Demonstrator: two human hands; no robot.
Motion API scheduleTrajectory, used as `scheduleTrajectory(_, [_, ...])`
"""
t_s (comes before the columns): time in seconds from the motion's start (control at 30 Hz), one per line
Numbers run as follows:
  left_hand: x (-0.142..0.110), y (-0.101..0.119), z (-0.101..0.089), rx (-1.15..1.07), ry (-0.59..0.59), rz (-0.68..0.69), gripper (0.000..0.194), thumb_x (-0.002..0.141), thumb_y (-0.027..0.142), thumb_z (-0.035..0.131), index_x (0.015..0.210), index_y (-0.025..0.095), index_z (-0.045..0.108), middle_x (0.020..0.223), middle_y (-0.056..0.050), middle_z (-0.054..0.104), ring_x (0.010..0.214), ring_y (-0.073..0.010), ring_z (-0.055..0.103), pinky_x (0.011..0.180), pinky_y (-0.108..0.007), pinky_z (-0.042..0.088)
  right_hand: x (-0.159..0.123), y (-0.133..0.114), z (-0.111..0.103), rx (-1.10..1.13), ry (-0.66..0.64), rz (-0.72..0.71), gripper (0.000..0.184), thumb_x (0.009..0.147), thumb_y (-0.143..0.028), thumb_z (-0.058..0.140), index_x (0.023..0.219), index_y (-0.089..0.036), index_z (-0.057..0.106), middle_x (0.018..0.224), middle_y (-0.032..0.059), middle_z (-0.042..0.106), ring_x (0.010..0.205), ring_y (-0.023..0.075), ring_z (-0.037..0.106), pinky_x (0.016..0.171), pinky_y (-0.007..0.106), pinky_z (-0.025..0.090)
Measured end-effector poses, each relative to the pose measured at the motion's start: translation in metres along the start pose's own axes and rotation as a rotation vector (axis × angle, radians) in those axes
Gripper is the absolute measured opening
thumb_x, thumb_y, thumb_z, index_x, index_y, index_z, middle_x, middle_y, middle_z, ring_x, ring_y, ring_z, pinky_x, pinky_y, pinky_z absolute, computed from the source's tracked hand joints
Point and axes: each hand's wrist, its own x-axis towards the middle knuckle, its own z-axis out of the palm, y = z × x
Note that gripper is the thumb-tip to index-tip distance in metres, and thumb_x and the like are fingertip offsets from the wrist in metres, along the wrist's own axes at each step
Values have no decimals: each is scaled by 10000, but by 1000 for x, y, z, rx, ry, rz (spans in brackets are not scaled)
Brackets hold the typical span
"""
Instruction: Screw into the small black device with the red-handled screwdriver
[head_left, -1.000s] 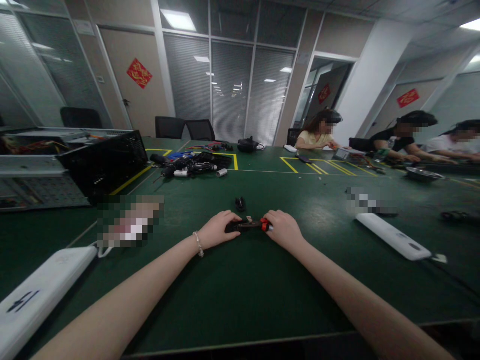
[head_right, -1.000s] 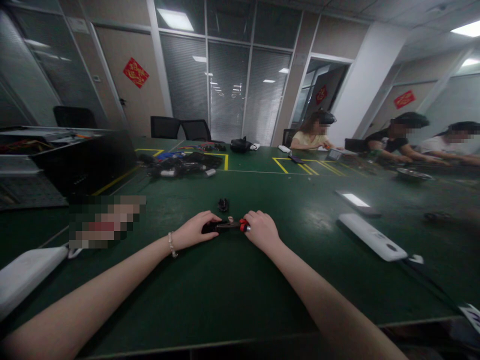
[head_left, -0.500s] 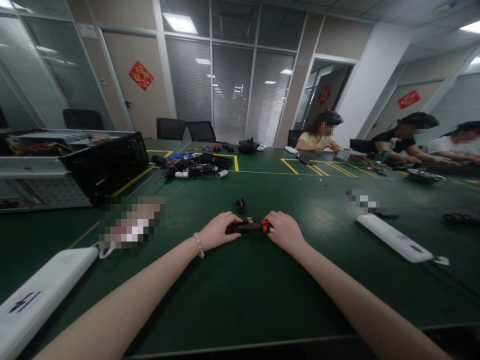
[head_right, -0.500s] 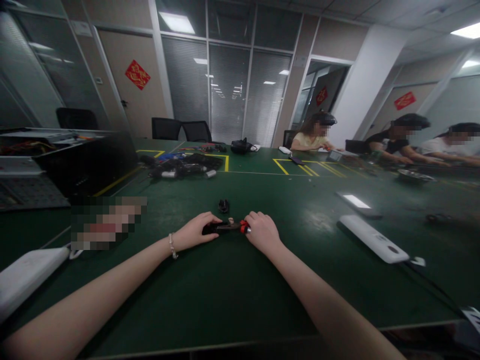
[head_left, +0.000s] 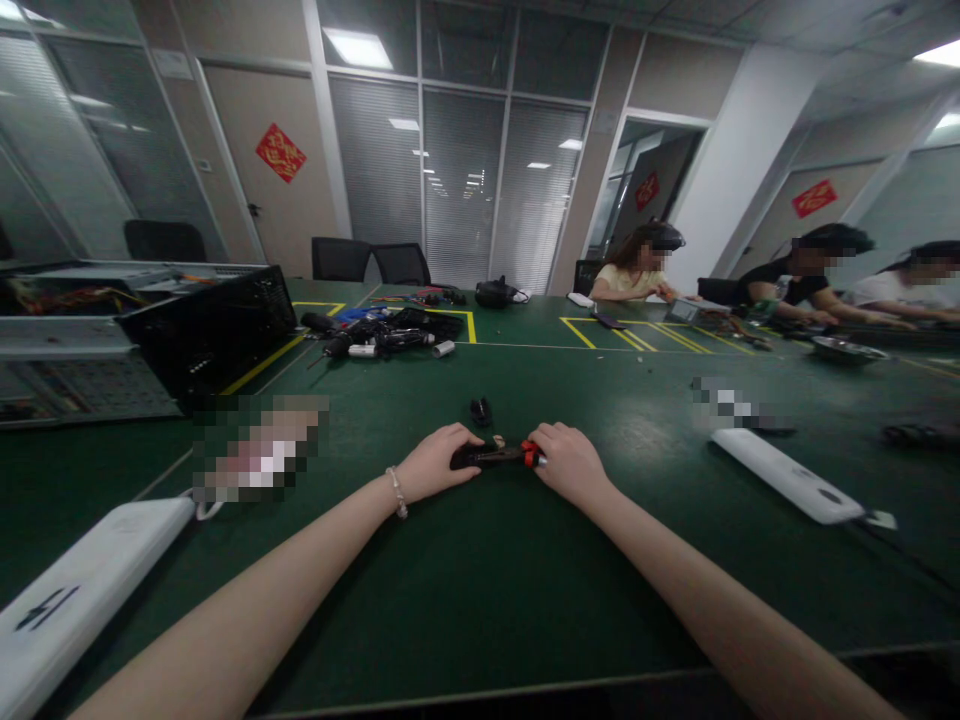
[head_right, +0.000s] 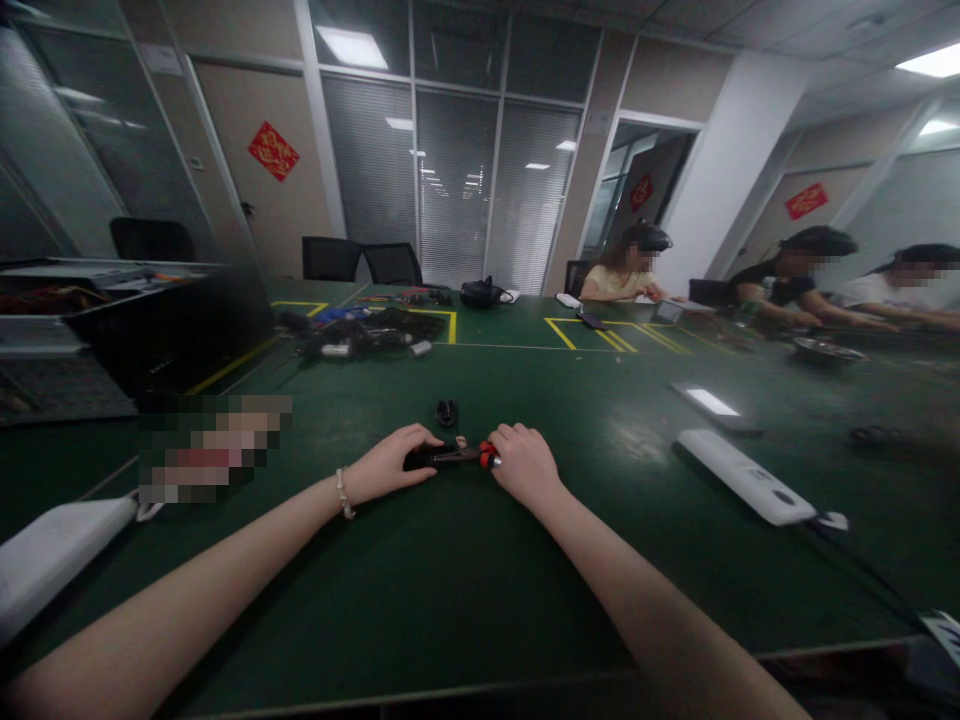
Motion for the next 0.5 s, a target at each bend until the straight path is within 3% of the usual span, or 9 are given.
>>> scheduleTrajectory(0.5, [0, 1, -2, 11, -20, -13, 326, 746, 296, 607, 1052, 217, 528, 1002, -38, 538, 914, -206, 512, 783, -347, 428, -2, 4, 2, 63, 15, -12, 210, 673, -185, 551, 882, -180, 573, 899, 51, 592, 812, 176, 514, 714, 292, 392])
